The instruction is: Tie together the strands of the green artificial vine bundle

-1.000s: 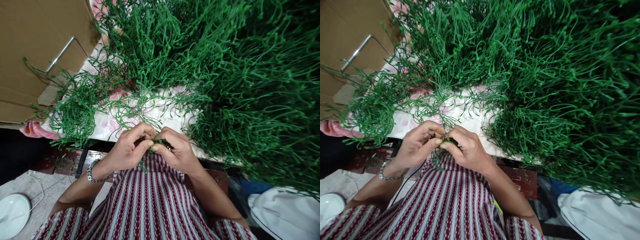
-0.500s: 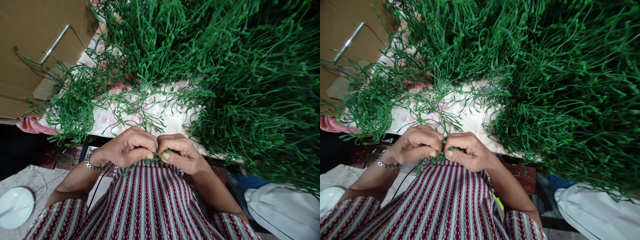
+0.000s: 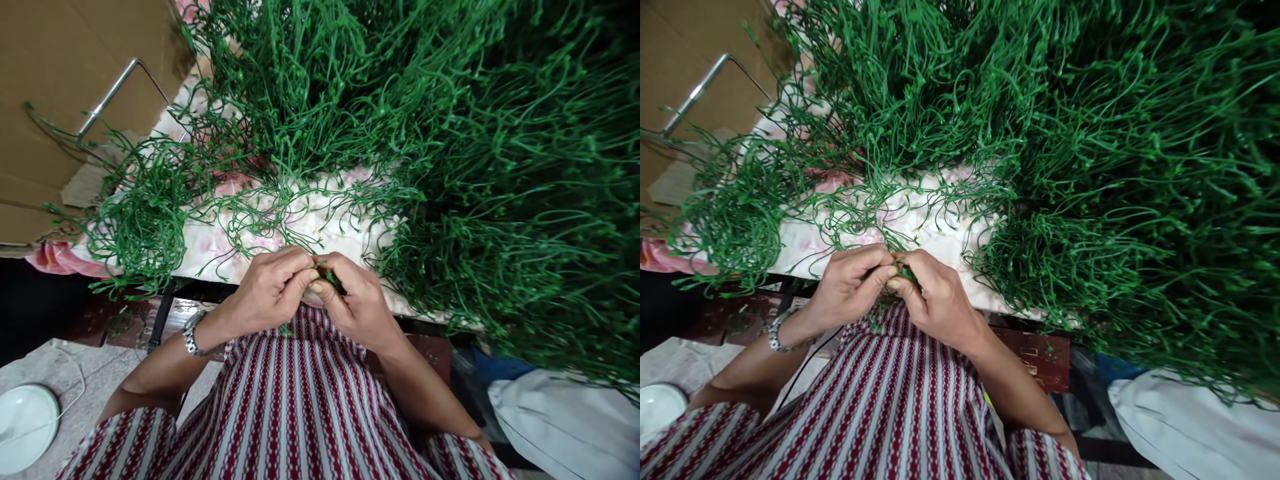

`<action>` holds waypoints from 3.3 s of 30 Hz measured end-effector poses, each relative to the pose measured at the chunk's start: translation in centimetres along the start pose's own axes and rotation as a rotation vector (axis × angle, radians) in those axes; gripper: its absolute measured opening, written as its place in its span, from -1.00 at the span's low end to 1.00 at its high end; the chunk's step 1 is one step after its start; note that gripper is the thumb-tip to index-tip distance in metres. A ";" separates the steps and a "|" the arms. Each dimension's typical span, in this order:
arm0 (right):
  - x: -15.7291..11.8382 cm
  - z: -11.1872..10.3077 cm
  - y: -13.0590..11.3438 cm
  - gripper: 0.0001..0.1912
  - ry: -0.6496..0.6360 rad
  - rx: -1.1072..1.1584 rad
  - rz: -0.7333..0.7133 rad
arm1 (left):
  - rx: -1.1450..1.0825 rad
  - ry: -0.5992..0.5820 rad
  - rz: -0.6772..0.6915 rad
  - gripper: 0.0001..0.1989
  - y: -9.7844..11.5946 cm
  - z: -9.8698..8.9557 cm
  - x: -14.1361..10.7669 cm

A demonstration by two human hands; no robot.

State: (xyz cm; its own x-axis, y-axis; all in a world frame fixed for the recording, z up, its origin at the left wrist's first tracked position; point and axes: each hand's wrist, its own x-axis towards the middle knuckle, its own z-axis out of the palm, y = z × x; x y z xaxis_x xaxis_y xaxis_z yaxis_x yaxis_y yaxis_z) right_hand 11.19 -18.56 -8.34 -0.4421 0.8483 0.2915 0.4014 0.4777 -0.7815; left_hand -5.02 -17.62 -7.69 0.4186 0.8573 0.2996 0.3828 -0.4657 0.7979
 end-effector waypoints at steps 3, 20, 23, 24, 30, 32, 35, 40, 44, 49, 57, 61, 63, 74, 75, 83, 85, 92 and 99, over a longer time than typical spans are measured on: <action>0.3 -1.3 0.4 -0.93 -0.074 -0.069 -0.038 | 0.034 -0.170 0.040 -0.78 -0.1 -0.8 0.7; 1.4 -2.9 1.5 -0.83 0.261 0.462 0.036 | -0.668 -0.253 -0.195 -0.74 -0.5 -1.3 4.7; 1.6 -3.4 1.6 -0.83 0.541 0.285 0.091 | -0.644 -0.080 -0.264 -0.76 -0.6 0.0 5.9; 1.7 -3.6 1.7 -0.85 0.586 0.219 0.095 | -0.634 -0.054 -0.265 -0.76 -0.6 0.3 6.4; 2.7 -4.2 2.4 -0.87 0.464 -0.008 0.150 | -0.690 0.003 -0.270 -0.77 -1.0 1.9 7.6; 3.2 -4.0 2.6 -0.87 0.376 -0.088 0.104 | -0.740 0.020 -0.293 -0.78 -1.4 2.1 7.4; 3.5 -3.8 3.0 -0.77 0.274 -0.176 0.007 | -0.810 0.082 -0.308 -0.79 -1.8 2.2 7.1; 3.2 -3.2 3.4 -0.89 0.304 -0.183 -0.078 | -0.839 0.102 -0.307 -0.80 -1.9 2.2 7.0; 3.0 -2.7 3.2 -0.88 0.379 -0.184 -0.070 | -0.863 0.106 -0.319 -0.83 -1.8 2.4 7.0; 3.1 -2.3 2.9 -0.93 0.435 -0.102 -0.030 | -0.932 0.128 -0.326 -0.84 -1.4 2.7 7.1; 3.3 -2.6 3.6 -0.81 0.211 0.010 0.053 | -1.189 0.114 -0.369 -0.89 -0.7 2.3 7.3; 3.3 -2.9 3.7 -0.82 0.146 0.007 -0.015 | -1.261 0.055 -0.475 -0.87 -0.7 1.8 7.6; 3.3 -3.2 3.5 -0.83 0.110 -0.057 -0.094 | -1.251 0.014 -0.522 -0.85 -0.9 1.5 7.9; 2.8 -6.1 1.9 -0.86 0.483 0.162 -0.017 | -1.033 0.114 -0.372 -0.83 0.5 0.0 8.0; 2.7 -6.1 1.6 -0.87 0.505 0.248 -0.003 | -1.018 0.143 -0.366 -0.84 0.5 0.0 8.0; 2.7 -6.3 0.1 -0.92 0.477 0.094 0.036 | -0.895 0.263 -0.264 -0.88 0.2 1.4 8.2; 2.9 -6.0 0.2 -0.86 0.266 -0.107 0.027 | -0.854 0.297 -0.210 -0.89 0.4 1.8 8.5; 3.4 -4.3 1.6 -0.84 0.069 -0.296 0.058 | -0.892 0.309 -0.222 -0.94 0.4 1.4 8.5; 2.8 -5.2 1.7 -0.93 0.182 -0.004 0.046 | -0.751 0.000 -0.366 -0.83 0.0 0.0 6.1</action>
State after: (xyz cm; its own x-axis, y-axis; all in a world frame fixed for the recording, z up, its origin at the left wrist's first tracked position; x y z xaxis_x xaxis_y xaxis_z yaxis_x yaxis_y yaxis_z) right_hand 14.79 -14.18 -5.97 -0.2704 0.8967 0.3506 0.4214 0.4376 -0.7943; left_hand -2.45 -12.37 -5.89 0.3749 0.9259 -0.0461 -0.1562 0.1121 0.9813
